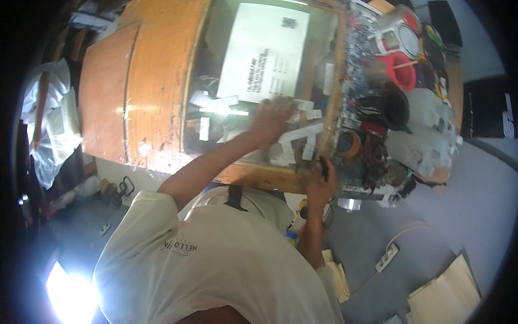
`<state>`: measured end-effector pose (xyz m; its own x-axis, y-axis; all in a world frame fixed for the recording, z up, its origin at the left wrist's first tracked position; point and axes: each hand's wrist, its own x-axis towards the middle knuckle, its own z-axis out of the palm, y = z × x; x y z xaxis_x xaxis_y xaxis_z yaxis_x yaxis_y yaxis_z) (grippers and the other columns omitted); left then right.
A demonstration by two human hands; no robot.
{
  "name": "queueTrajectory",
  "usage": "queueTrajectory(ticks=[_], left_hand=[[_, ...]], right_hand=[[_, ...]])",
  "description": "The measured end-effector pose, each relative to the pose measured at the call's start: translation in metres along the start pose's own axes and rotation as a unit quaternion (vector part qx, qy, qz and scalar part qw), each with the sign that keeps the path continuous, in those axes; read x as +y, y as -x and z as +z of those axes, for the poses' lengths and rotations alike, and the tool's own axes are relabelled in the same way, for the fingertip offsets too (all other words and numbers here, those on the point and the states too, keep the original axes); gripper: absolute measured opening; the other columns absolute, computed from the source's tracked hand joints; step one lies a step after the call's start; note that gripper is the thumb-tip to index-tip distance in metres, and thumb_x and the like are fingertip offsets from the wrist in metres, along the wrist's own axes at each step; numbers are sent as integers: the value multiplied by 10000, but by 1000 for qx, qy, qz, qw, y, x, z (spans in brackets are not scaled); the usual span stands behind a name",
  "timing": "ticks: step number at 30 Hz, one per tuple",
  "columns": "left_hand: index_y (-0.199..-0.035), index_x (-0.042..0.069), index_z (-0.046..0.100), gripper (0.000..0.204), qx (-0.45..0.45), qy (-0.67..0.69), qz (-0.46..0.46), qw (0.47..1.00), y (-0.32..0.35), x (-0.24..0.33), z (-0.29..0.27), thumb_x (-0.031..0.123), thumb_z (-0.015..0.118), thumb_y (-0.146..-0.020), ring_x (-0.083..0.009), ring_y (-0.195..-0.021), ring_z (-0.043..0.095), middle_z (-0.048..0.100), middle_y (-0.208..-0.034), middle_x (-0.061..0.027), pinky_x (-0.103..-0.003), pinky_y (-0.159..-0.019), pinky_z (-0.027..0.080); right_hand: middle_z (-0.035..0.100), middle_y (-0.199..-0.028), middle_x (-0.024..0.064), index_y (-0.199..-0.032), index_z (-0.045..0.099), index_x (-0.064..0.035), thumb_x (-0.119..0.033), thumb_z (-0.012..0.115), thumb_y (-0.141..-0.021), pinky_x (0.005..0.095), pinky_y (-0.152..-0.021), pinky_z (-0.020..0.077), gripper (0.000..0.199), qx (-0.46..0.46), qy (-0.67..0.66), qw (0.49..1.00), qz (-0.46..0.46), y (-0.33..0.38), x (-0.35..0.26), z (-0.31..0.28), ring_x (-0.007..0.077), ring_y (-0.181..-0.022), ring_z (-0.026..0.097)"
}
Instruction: The person cleans a screen printing frame with a cloth and liquid, wipes down a container, and sorts small red components into plastic bags.
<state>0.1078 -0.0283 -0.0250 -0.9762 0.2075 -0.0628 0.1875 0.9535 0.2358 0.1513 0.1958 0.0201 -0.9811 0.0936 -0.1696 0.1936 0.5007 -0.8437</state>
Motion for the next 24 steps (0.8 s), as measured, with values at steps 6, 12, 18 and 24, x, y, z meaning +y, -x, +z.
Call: queueTrajectory(ticks=[6, 12, 18, 24], left_hand=[[-1471, 87, 293, 688, -3, 80, -53, 995, 22, -20, 0, 449, 503, -926, -289, -1452, 136, 226, -1545, -130, -521, -1148, 130], [-1506, 89, 203, 731, 112, -33, -255, 960, 34, -111, -4, 507, 421, -946, -341, -1460, 71, 127, -1569, -170, -577, -1140, 36], [-1473, -82, 123, 772, 125, -53, -287, 948, -61, -95, 15, 486, 285, -975, -353, -1461, -41, 36, -1570, -224, -556, -1147, -20], [-1499, 62, 202, 627, 96, -77, -51, 991, -165, -71, -3, 401, 338, -988, -367, -1453, 67, 141, -1559, -189, -544, -1161, 76]], right_hand=[[654, -968, 76, -1121, 613, 21, -75, 591, -910, 246, -713, 488, 233, 41, -19, 999, 1, 13, 31, -14, 121, -798, 604], [651, -963, 72, -1104, 606, 31, -77, 584, -914, 275, -767, 482, 220, 40, -5, 998, -46, -9, 34, -27, 136, -841, 604], [619, -993, 172, -1126, 601, 20, -59, 659, -814, 366, -849, 473, 327, 59, 198, 964, -165, -36, 16, -34, 323, -963, 606], [602, -1086, 224, -1112, 642, -28, -47, 658, -769, 454, -888, 466, 343, 13, 260, 948, -185, -57, 40, -26, 406, -1020, 579]])
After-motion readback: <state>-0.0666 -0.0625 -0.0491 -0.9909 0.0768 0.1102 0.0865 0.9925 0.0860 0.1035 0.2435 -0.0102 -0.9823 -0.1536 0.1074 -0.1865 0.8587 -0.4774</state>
